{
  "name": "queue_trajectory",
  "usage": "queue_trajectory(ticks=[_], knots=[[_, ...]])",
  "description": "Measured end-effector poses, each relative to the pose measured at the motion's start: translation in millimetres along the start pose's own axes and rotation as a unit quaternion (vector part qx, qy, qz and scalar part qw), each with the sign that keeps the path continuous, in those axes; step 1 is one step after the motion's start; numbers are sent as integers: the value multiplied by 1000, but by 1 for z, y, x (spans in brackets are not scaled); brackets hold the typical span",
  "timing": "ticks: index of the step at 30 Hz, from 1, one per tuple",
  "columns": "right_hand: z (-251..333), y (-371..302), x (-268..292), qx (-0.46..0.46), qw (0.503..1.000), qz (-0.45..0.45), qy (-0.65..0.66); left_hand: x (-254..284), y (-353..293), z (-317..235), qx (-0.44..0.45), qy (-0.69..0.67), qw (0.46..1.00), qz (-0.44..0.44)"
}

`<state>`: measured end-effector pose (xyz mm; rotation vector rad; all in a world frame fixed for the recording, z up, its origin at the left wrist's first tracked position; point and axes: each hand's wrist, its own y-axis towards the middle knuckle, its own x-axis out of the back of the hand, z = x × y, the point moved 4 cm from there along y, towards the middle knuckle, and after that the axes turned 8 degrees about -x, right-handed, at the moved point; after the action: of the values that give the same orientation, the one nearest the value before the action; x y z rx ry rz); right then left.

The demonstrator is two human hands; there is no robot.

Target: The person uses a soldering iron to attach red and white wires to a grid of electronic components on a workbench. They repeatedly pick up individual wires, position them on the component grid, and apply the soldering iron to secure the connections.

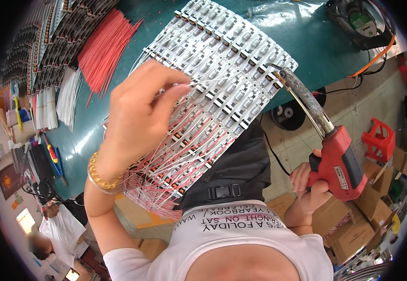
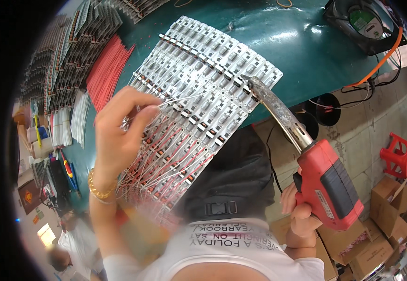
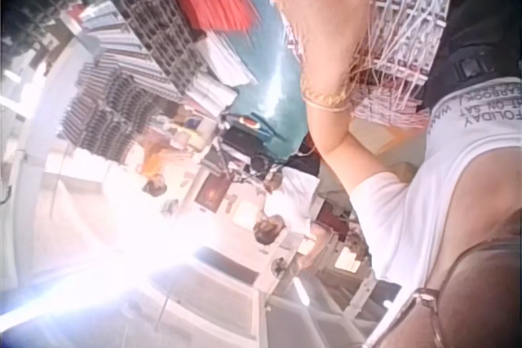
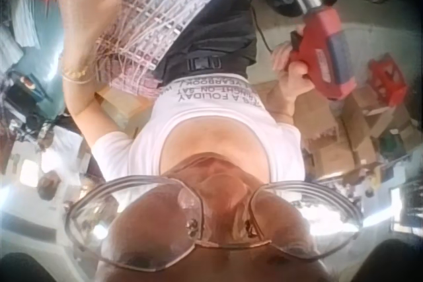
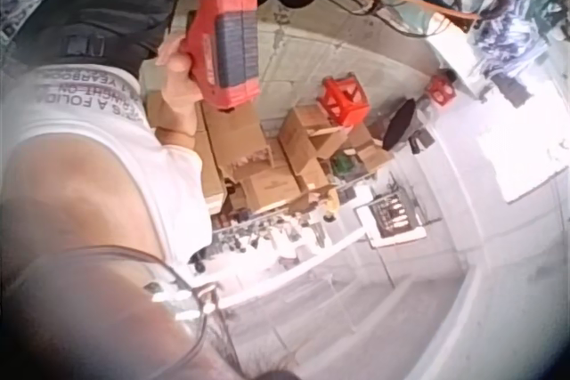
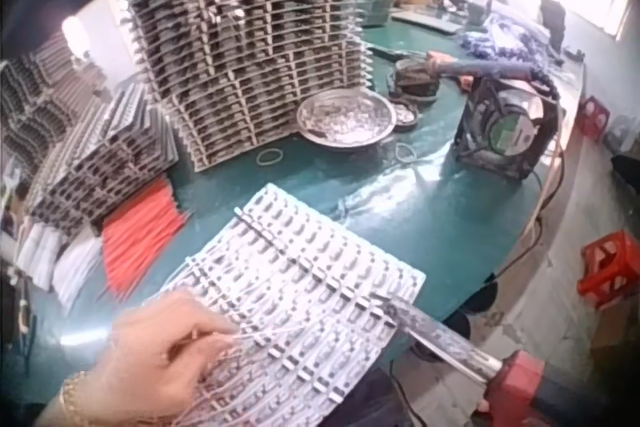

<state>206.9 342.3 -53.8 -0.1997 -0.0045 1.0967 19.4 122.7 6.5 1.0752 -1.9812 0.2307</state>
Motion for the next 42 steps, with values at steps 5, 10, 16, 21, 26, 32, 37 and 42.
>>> queue_trajectory(ticks=[5, 10, 16, 21, 26, 32, 37, 42], knots=[[-1, -2, 3, -1, 1000, 10, 10, 57, -21, 17, 79, -27, 993, -82], [4, -6, 2, 26, 1000, 10, 0, 54, -9, 3, 24, -99, 980, -169], [7, -8, 1, 38, 999, 14, -36, -23, 15, -19, -79, -10, 996, -41], [5, -8, 3, 23, 999, -8, -31, -52, 25, -17, -110, 56, 992, -27], [1, -9, 2, -5, 999, -7, -37, -61, 27, -11, -80, 49, 995, -21], [0, -8, -1, -33, 998, 0, -45, -62, 29, -10, -73, 48, 996, -9], [4, -7, -4, -41, 997, 1, -60, -61, 30, -11, -79, 55, 995, -14], [8, -4, -4, 0, 999, 3, -35, -62, 29, -11, -87, 57, 994, -25]])
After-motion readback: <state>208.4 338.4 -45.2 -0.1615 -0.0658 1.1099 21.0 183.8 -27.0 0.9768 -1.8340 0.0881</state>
